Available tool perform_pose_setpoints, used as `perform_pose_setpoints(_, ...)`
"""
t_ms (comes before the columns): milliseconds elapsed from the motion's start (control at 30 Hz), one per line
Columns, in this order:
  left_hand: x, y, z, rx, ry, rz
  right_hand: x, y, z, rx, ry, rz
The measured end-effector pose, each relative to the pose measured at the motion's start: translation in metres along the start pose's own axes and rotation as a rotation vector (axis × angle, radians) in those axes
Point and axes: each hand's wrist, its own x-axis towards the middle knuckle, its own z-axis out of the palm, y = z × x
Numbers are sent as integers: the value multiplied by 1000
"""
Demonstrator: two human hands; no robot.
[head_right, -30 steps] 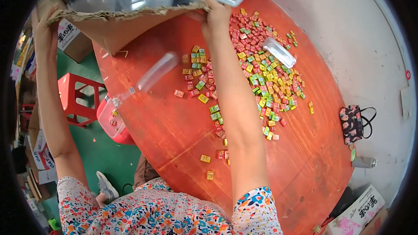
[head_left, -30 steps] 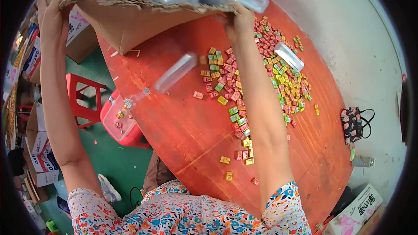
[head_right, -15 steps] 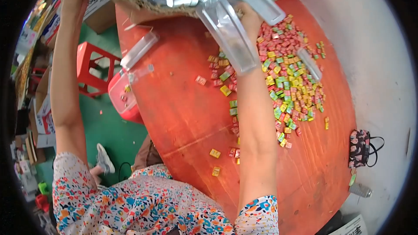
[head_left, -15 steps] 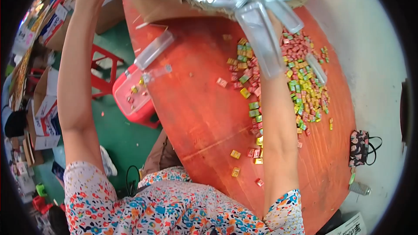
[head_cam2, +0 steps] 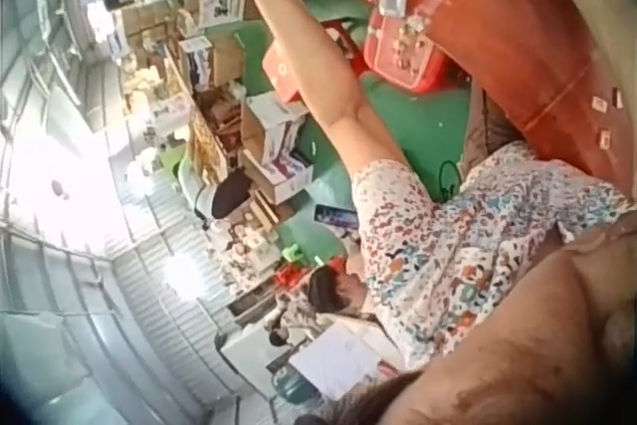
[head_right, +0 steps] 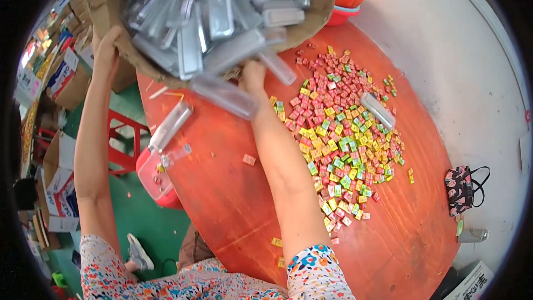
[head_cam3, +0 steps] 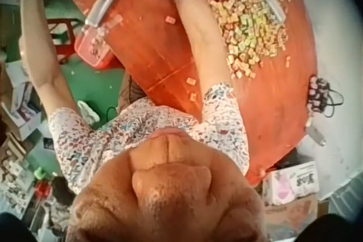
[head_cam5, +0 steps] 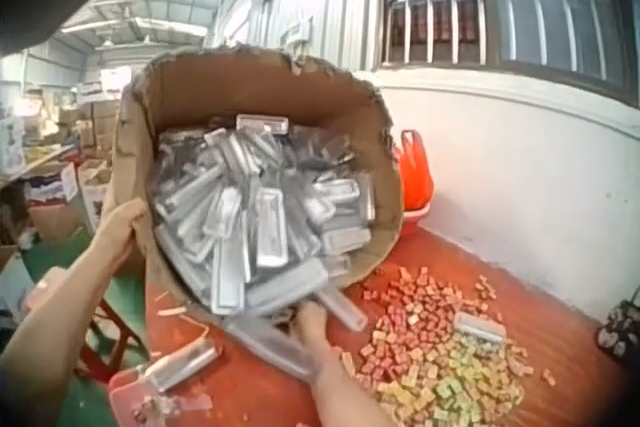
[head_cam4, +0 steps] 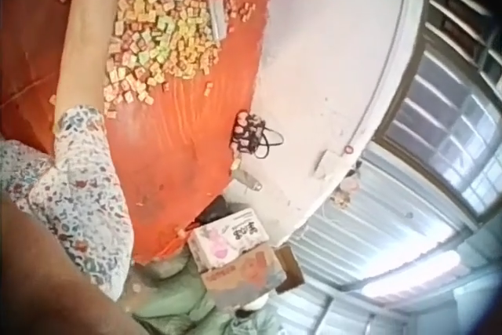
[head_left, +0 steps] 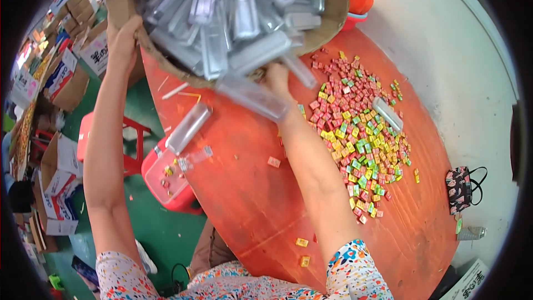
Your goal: Packaging small colorful rectangular items into clear plastic tray containers.
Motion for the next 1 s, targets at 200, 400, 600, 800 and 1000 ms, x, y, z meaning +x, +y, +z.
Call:
perform_pose_setpoints(200, -16, -27, -8, 36, 29, -115, 23, 8, 11, -424, 5, 252)
perform_pose_setpoints(400, -70, -25, 1, 528, -99, -44, 74, 13, -18, -547, -153, 373)
perform_pose_setpoints(600, -171, -65, -58, 712, -429, -161, 179, -48, -106, -1335, -430, 146)
perform_pose_setpoints(800, -239, -37, 23, 727, -346, -283, 117, -32, -52, -1275, -293, 375)
perform_pose_setpoints(1000, -263, -17, 122, 641, -280, -361, 169, -57, -105, -1365, -216, 206)
